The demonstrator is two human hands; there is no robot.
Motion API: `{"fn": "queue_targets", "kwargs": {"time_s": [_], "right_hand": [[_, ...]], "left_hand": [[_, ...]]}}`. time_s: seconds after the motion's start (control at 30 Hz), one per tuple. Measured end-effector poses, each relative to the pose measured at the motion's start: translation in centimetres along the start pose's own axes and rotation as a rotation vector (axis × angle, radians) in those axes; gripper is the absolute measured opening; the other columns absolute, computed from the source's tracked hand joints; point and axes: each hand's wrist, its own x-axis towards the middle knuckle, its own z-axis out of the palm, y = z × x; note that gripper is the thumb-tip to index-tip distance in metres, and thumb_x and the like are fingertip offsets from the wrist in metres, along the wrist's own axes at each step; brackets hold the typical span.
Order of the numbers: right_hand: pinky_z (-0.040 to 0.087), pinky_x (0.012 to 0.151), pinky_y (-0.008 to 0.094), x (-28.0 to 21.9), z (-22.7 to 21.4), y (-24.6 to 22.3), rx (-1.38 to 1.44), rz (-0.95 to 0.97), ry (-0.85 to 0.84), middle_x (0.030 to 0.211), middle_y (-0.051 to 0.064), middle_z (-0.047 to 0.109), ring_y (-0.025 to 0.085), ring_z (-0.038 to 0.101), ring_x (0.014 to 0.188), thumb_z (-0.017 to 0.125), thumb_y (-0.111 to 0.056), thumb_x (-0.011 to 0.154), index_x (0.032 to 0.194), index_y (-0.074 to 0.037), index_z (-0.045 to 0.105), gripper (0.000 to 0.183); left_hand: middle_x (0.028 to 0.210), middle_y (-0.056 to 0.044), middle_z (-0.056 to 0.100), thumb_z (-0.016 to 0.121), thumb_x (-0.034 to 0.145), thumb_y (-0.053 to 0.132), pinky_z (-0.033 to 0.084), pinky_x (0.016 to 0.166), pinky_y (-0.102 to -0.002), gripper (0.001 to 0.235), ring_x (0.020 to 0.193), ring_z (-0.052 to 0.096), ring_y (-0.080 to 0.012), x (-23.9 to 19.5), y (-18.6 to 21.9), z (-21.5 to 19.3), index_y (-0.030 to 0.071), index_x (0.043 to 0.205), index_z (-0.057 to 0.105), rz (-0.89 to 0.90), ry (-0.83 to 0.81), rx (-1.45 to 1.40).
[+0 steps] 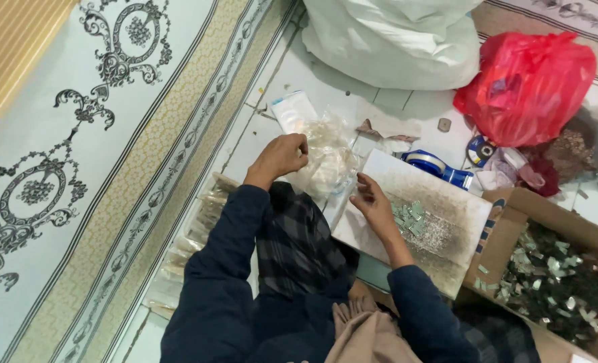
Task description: Sorting and bagging small metal components from a cardboard box into individual plastic bags on a tiled floor.
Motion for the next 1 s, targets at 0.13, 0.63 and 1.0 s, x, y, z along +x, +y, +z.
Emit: {"fn": "queue_targets", "kwargs": {"time_s": [0.13,0.63,1.0], "right_hand": [[0.048,0.104,0.044,0.0,-1.9,-5.8,-0.066,0.014,-0.075,0.157,0.024,0.041,0.042,0.051,0.135,0.077,-0.012,0.083,0.159,-0.020,0.041,0.085],[0.038,0.111,0.054,-0.6,-6.7,-6.5,0.060,-0.178,-0.274,0.171,0.012,0.020,0.040,0.033,0.150,0.048,0.010,0.079,0.161,-0.024,0.038,0.090],[0.053,0.085,0.043,-6.4,-8.3,-3.5,0.090,0.082,-0.317,0.090,0.012,0.076,0.022,0.069,0.088,0.077,-0.017,0.091,0.096,-0.004,0.080,0.014]], "left_hand": [[0.095,-0.021,0.073,0.066,0.083,0.015,0.054,0.080,-0.052,0.019,0.094,0.070,-0.0449,-0.1,5.8,-0.7,0.004,0.098,0.070,0.102,-0.103,-0.008],[0.065,-0.008,0.070,0.063,0.092,0.020,0.052,0.073,-0.041,0.014,0.068,0.067,-0.0278,-2.1,14.0,-1.8,0.013,0.099,0.073,0.167,-0.467,-0.224],[0.073,-0.007,0.071,0.071,0.087,0.029,0.054,0.075,-0.039,0.015,0.073,0.066,-0.0225,-3.7,12.4,-2.6,0.021,0.099,0.076,0.159,-0.522,-0.334]]}}
